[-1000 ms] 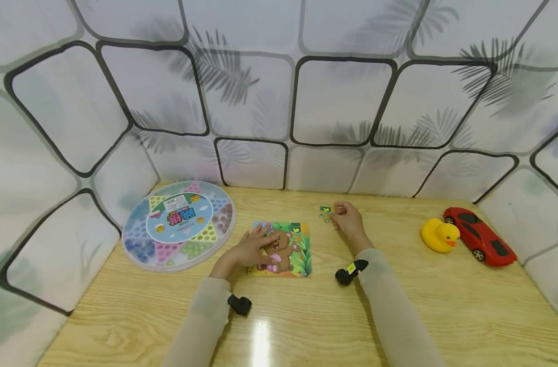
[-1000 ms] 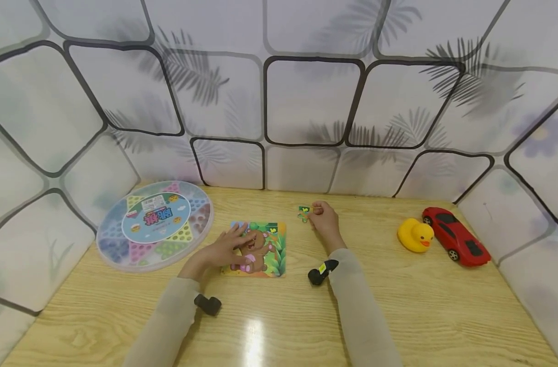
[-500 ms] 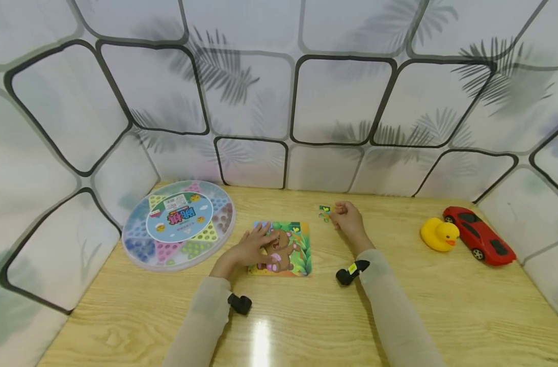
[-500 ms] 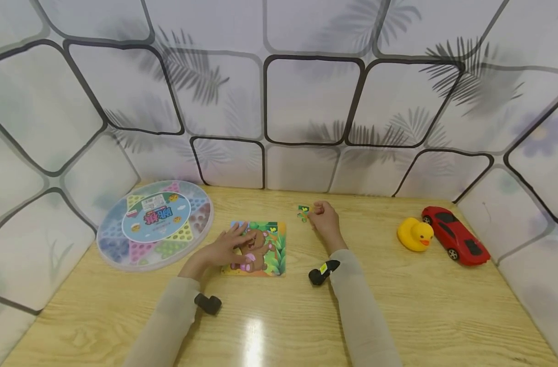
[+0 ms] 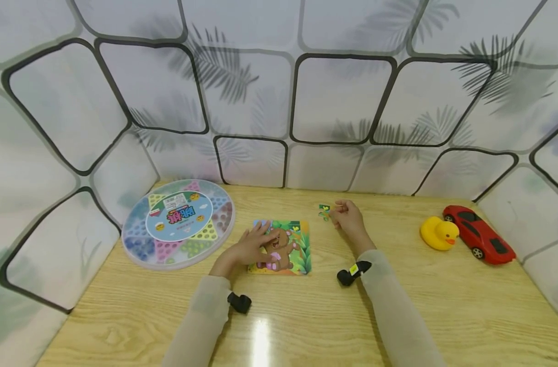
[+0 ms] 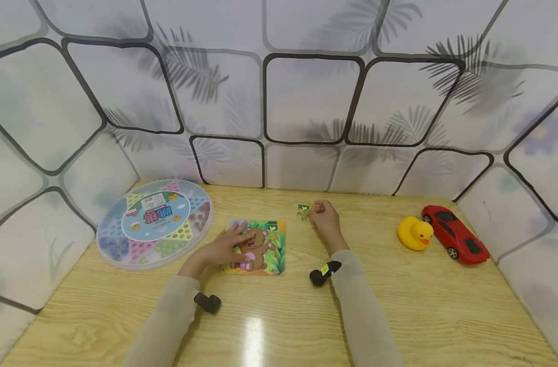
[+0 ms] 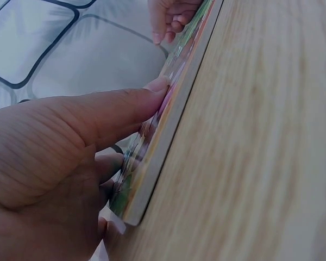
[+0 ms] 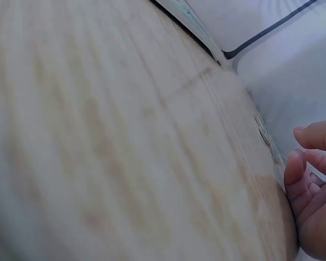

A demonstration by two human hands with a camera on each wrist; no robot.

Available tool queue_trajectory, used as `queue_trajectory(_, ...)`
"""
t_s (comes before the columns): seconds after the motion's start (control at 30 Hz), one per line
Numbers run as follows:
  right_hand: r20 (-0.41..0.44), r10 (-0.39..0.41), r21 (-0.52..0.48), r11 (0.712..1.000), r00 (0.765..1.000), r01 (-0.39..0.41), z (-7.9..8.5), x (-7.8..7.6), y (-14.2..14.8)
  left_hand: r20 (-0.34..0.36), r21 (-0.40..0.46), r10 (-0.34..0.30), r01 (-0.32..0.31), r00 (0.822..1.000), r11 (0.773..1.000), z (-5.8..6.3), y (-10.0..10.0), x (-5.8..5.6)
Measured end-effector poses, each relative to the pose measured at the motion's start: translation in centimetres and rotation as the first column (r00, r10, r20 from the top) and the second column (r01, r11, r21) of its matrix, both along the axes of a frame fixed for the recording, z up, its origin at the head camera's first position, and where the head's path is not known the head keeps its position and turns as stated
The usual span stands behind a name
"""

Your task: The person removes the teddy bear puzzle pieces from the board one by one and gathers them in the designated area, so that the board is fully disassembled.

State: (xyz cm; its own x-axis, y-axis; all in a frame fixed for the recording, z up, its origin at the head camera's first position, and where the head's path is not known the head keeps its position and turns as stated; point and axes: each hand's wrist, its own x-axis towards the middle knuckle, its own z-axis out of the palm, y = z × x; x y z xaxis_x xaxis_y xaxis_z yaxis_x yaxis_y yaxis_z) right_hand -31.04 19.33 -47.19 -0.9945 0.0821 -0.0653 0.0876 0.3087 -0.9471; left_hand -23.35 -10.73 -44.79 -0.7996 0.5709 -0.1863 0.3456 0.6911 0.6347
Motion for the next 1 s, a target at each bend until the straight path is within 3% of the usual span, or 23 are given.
queue_trajectory(0.3,-0.010,0.031,-0.035,0.999,0.999,-0.031,0.5,1.5,-1.2,-0.003,-0.017,0.002,-0.002,1.000,1.000,0.1,0.0,0.0)
queue_trajectory(0.47,-0.022,0.132,-0.034,0.991,0.991,-0.133,0.9,2.9,-2.5,-0.006,-0.007,-0.003,0.003,1.000,1.000,0.2,0.1,0.0)
queue_trajectory(0.67,-0.066,0.259,-0.010,0.966,0.964,-0.260,1.5,4.2,-4.6,-0.010,-0.005,0.000,0.000,1.000,1.000,0.3,0.0,0.1)
queue_trajectory(1.0,0.008,0.351,0.081,0.933,0.936,-0.351,2.0,5.5,-7.6,-0.007,-0.010,-0.002,0.002,1.000,1.000,0.3,0.1,0.1)
